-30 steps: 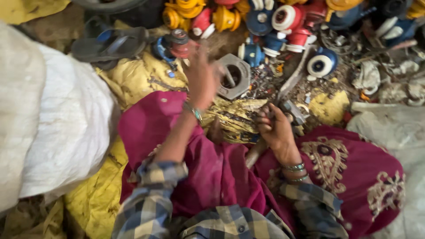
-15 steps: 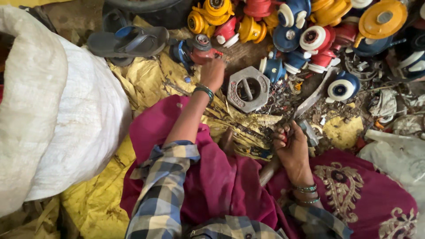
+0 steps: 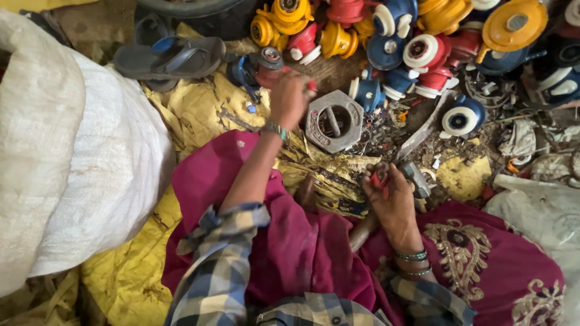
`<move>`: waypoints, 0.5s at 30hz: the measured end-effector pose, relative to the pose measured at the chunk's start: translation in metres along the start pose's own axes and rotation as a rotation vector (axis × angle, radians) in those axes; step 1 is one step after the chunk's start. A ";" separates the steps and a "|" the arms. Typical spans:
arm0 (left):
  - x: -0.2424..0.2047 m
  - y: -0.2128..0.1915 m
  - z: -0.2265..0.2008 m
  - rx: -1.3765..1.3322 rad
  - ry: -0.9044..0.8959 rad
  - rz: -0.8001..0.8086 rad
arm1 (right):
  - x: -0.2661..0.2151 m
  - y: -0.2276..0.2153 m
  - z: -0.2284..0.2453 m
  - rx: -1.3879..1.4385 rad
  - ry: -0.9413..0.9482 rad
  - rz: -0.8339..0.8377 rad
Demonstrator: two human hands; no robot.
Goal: The person sits on the floor and uses a hammer to strike and separate components of colorful plastic objects. They repeatedly pick up items, position them on a metal base, and strike them to break them apart.
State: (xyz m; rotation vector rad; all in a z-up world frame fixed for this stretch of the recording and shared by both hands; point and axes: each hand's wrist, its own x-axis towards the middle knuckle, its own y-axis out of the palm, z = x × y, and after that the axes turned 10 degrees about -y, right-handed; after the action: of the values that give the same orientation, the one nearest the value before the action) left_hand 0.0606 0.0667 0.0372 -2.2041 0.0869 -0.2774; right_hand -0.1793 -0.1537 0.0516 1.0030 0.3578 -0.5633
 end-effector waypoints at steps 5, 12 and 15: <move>-0.083 -0.017 -0.101 -0.325 0.196 0.383 | -0.007 0.011 0.004 -0.134 0.031 -0.128; -0.048 0.017 -0.049 0.118 0.125 0.364 | 0.021 -0.043 -0.002 0.255 0.232 0.170; 0.017 0.023 0.020 0.343 0.110 0.089 | 0.029 -0.053 -0.008 0.181 0.254 0.154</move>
State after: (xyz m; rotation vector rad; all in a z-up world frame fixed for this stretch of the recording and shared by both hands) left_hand 0.0830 0.0654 0.0097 -1.8398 0.1837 -0.3367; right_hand -0.1876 -0.1772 -0.0046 1.2703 0.4557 -0.3328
